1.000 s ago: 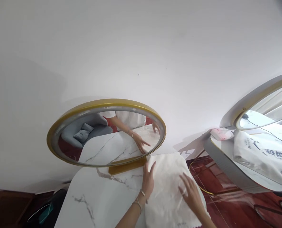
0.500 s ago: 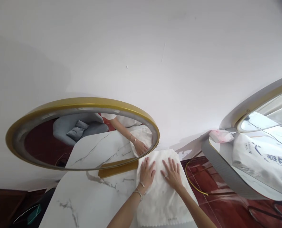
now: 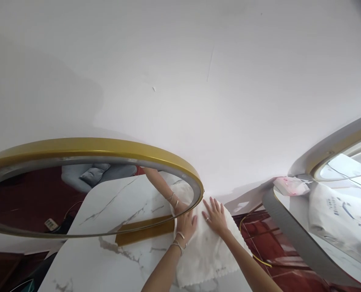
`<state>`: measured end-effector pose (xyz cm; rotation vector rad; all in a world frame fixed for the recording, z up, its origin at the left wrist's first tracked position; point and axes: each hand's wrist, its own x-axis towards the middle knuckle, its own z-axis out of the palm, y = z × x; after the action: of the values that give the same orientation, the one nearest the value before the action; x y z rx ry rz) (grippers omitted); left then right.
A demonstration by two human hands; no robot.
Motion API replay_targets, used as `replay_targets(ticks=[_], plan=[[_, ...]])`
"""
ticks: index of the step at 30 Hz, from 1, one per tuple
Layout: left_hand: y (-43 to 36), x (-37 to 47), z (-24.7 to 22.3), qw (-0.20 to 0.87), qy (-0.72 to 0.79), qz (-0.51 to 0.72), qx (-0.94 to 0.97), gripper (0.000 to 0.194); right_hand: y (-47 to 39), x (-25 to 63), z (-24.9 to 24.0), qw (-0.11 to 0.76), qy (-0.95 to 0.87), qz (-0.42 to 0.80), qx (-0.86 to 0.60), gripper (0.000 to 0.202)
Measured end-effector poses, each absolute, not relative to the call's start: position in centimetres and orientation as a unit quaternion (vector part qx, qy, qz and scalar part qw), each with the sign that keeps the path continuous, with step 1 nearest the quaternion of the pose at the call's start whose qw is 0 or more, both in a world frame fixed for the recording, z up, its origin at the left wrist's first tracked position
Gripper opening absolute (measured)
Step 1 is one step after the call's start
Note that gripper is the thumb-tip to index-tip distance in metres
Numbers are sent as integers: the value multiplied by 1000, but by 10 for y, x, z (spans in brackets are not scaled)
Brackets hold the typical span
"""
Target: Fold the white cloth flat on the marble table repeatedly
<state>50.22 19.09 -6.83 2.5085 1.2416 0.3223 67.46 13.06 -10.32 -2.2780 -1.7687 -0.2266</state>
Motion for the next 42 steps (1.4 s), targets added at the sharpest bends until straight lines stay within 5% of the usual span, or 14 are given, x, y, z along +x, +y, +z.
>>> replay_targets(ticks=[13,16,24,30,34,42], plan=[[66,444,-95,149,305,162,926,50,-1,637,-104,236,-607,-115,-750,36],[38,423,-102,68,208,161,962,70,-24,628,-111,269,-586,-127,-754,29],[6,405,-91,-74,147,209,964,58,-75,605,-106,231,-570,-109,-781,38],[10,398,-83,14,117,165,979,72,-104,584,-100,172,-580,-85,-792,60],[15,398,-73,75,120,156,978,83,-96,585,-98,145,-585,-88,-793,58],[64,422,-49,153,219,133,954,76,-9,623,-92,138,-629,-85,-761,52]])
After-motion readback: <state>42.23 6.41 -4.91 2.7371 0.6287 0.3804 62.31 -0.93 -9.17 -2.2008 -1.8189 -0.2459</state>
